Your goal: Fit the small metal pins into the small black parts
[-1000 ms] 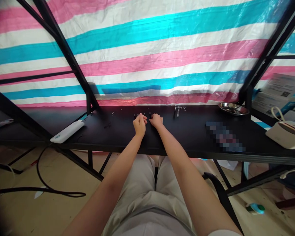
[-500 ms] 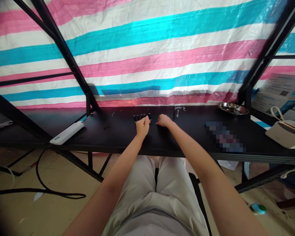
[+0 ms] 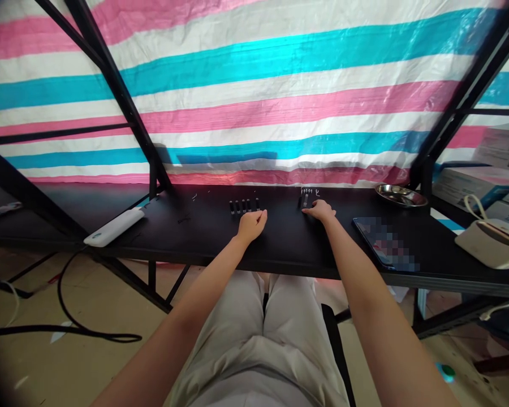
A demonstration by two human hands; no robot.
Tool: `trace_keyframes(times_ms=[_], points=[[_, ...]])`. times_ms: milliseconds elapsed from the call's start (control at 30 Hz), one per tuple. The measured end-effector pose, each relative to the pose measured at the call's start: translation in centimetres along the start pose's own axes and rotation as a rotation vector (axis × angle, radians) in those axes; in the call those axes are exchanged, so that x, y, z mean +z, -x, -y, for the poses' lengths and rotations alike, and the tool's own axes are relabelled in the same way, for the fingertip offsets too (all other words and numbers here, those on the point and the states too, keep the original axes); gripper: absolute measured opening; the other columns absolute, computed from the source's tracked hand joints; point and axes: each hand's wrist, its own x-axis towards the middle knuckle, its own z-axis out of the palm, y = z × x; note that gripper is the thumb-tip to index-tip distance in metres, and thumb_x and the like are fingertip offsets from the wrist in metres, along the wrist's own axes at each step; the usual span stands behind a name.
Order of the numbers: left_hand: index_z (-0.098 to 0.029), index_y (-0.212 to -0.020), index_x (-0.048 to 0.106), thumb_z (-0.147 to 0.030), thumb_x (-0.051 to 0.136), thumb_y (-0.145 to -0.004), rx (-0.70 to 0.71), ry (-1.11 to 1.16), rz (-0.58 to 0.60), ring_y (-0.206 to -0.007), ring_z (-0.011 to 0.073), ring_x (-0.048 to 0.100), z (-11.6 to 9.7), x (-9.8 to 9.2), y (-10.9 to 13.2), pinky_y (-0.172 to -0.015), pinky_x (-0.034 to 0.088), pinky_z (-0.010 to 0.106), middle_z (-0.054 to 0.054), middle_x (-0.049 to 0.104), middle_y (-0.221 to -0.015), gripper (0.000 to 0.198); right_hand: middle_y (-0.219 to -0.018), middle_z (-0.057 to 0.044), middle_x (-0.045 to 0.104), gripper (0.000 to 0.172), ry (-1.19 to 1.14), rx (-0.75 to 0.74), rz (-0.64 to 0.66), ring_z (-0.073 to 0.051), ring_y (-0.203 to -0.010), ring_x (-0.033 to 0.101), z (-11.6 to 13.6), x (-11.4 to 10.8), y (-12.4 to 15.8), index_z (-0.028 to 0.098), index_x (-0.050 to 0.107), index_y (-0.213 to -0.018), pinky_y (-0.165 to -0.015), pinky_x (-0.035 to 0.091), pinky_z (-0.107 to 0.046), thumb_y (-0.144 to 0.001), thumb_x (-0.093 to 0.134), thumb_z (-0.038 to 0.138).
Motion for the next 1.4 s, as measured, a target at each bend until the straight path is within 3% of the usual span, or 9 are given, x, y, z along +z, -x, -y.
trace_keyframes(times_ms=[200,367,533,667,800,933,1133,1267,1400], points=[[-0.018,-0.046,0.039,-0.036,0.033,-0.090,0.000,0.027,-0.014,-0.044,0.0105,0.040,0.2,0.1,0.0,-0.050,0.024,0.025,-0.001,0.043,-0.045,0.048,-0.099,-0.009,0.067,0.049,-0.054,0.082,-0.024,-0.029,-0.102,0.057,2.3,1.2,-0.2,0.022,0.065,-0.098,-0.093,0.032,-0.048,-0.059,0.071,0.052],[-0.018,-0.046,0.042,-0.035,0.034,-0.090,0.006,0.030,-0.020,-0.044,0.0107,0.042,0.4,0.1,0.1,-0.049,0.025,0.025,0.000,0.044,-0.045,0.048,-0.094,-0.007,0.068,0.026,-0.084,0.050,-0.072,-0.026,-0.098,0.059,4.5,2.3,0.7,0.022,0.067,-0.087,-0.089,0.033,-0.044,-0.069,0.064,0.040],[-0.018,-0.051,0.051,-0.036,0.036,-0.091,-0.010,0.018,0.015,-0.047,0.0110,0.045,0.5,0.2,0.1,-0.050,0.029,0.024,0.000,0.049,-0.048,0.046,-0.092,-0.006,0.068,0.021,-0.065,-0.048,-0.053,-0.024,-0.094,0.059,6.2,3.0,3.5,0.021,0.067,-0.083,-0.083,0.037,-0.037,-0.074,0.061,0.039],[-0.022,-0.093,0.064,-0.035,0.047,-0.087,0.015,0.045,0.114,-0.061,0.0120,0.054,0.5,0.3,0.0,-0.058,0.038,0.022,-0.002,0.059,-0.064,0.023,-0.082,-0.003,0.066,0.021,-0.040,-0.197,0.013,-0.019,-0.082,0.059,6.3,3.3,5.9,0.020,0.064,-0.078,-0.073,0.038,-0.029,-0.077,0.059,0.040],[-0.027,-0.130,0.047,-0.031,0.051,-0.085,0.078,0.023,0.212,-0.077,0.0138,0.058,0.7,0.6,-0.1,-0.070,0.045,0.023,-0.002,0.063,-0.079,0.045,-0.080,-0.003,0.065,0.018,0.012,-0.427,0.026,-0.016,-0.076,0.056,6.3,3.5,7.5,0.018,0.061,-0.079,-0.067,0.036,-0.026,-0.082,0.055,0.035],[-0.025,-0.123,0.054,-0.027,0.044,-0.090,0.122,0.000,0.229,-0.090,0.0163,0.058,0.8,0.7,-0.2,-0.080,0.047,0.027,0.002,0.065,-0.096,0.035,-0.090,-0.007,0.063,0.017,0.138,-0.675,-0.055,-0.018,-0.084,0.054,6.8,3.3,8.5,0.017,0.061,-0.085,-0.069,0.034,-0.027,-0.088,0.047,0.027],[-0.021,-0.113,0.058,-0.020,0.048,-0.087,0.075,0.092,0.150,-0.095,0.0169,0.059,0.8,0.7,-0.3,-0.087,0.047,0.029,0.004,0.065,-0.102,0.028,-0.094,-0.011,0.061,0.024,0.242,-0.826,-0.108,-0.020,-0.087,0.052,7.9,2.5,9.5,0.015,0.061,-0.097,-0.069,0.031,-0.030,-0.092,0.039,0.024],[-0.021,-0.103,0.059,-0.016,0.042,-0.088,0.068,0.115,0.096,-0.094,0.0163,0.059,0.7,0.5,-0.4,-0.085,0.047,0.029,0.004,0.065,-0.102,0.023,-0.094,-0.011,0.062,0.030,0.237,-0.864,-0.120,-0.020,-0.088,0.053,8.2,2.6,9.7,0.014,0.060,-0.099,-0.071,0.031,-0.030,-0.094,0.035,0.029],[-0.019,-0.106,0.054,-0.016,0.035,-0.091,-0.005,0.120,-0.062,-0.090,0.0152,0.060,0.4,0.2,-0.3,-0.083,0.047,0.028,0.006,0.063,-0.096,0.025,-0.097,-0.010,0.064,0.031,0.237,-0.767,-0.127,-0.020,-0.088,0.055,7.9,2.9,9.5,0.015,0.059,-0.104,-0.071,0.032,-0.029,-0.095,0.032,0.028]])
